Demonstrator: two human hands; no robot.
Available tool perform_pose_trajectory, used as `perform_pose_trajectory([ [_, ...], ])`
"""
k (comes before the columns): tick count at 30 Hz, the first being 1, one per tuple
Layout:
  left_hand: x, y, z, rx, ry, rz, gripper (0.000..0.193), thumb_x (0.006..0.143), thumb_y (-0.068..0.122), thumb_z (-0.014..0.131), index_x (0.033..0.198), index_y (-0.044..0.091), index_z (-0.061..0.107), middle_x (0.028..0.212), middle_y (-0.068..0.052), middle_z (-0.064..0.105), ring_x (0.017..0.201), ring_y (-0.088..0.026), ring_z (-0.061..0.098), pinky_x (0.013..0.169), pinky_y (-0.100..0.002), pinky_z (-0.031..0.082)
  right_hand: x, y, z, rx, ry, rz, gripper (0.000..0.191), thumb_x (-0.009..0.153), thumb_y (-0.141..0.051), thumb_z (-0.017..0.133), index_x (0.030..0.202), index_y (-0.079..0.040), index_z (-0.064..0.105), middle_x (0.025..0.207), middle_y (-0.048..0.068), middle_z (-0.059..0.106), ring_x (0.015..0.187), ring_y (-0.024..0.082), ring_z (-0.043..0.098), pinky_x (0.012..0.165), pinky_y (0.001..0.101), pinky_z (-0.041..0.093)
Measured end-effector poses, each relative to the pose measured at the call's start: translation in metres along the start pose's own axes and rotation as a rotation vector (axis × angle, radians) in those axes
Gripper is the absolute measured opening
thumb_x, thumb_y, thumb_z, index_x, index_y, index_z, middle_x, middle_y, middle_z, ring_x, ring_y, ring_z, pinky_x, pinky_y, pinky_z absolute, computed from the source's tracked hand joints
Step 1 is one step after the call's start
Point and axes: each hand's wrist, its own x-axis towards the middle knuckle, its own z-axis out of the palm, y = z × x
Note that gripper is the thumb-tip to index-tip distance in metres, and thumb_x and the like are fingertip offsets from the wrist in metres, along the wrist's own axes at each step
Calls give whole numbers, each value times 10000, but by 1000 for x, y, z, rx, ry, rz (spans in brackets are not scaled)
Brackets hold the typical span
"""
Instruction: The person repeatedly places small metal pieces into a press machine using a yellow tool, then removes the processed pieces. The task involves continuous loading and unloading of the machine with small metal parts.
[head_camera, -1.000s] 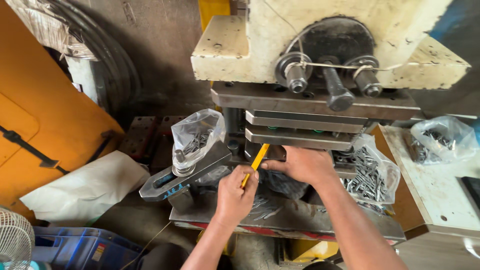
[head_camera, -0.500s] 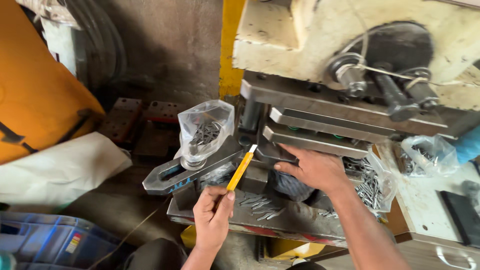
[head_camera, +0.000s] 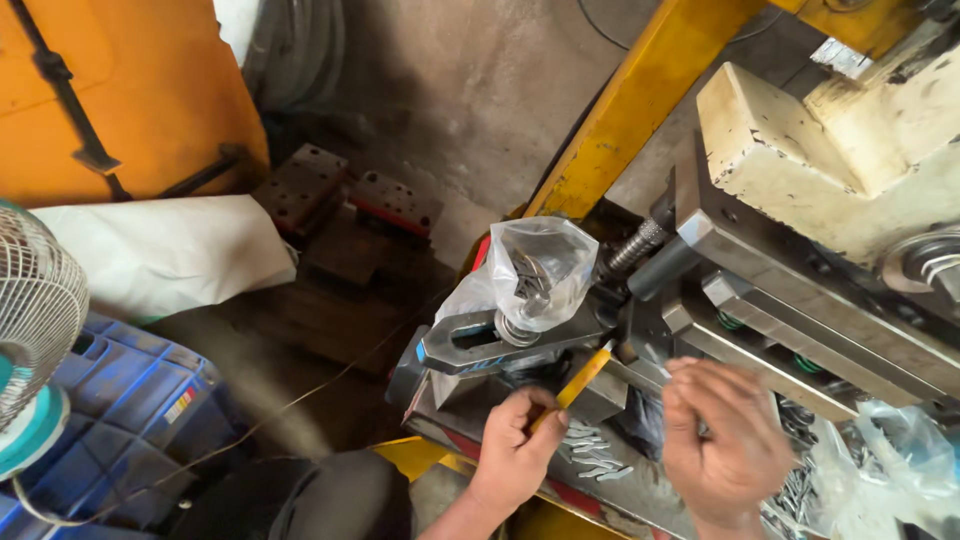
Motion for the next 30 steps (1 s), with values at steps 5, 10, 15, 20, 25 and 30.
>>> perform_pose_trajectory([
  [5, 0, 6, -2, 0, 12, -7, 75, 925, 20, 703, 894, 5, 637, 663, 62, 506, 607, -20, 410, 523, -223, 329, 51, -22, 38, -118, -61, 106, 206, 933, -20, 747, 1139, -4, 742, 1100, 138, 748, 1035, 258, 712, 929, 353, 557],
  [10, -1, 10, -9, -66, 33, -20, 82, 922, 16, 718, 916, 3, 637, 688, 60, 527, 627, -19, 435, 544, -216, 345, 21, -19, 53, -87, -155, 197, 331, 922, -65, 707, 1241, 24, 683, 1117, 99, 754, 1023, 278, 710, 933, 357, 533],
  [15, -5, 8, -9, -172, 83, -157, 97, 902, 14, 731, 963, 16, 656, 712, 68, 529, 633, -15, 437, 541, -206, 340, -41, 6, 28, -286, -130, 80, 236, 912, -130, 736, 1143, -104, 694, 1125, 69, 734, 1136, 298, 674, 1084, 430, 488],
  [20, -11, 8, -7, -225, 93, -233, 107, 908, 45, 726, 979, 14, 653, 667, 40, 548, 558, -29, 448, 482, -211, 339, -44, 42, 1, -586, -270, 110, 556, 819, -355, 764, 1247, -11, 675, 1219, 155, 708, 1199, 392, 612, 1062, 529, 418],
  [25, -9, 14, -10, -144, 90, -228, 126, 909, 79, 729, 986, 14, 653, 656, 17, 587, 519, -39, 469, 451, -217, 369, -20, 62, -2, -582, -653, 440, 688, 824, -558, 745, 1287, -59, 645, 1243, 166, 690, 1164, 377, 617, 1012, 509, 441],
  [30, -8, 16, -12, -173, 90, -230, 131, 911, 81, 731, 995, 15, 655, 660, 15, 585, 521, -40, 468, 455, -216, 363, -20, 58, 7, -462, -577, 318, 571, 847, -444, 732, 1319, -126, 681, 1195, 93, 732, 1125, 303, 635, 1011, 491, 414],
])
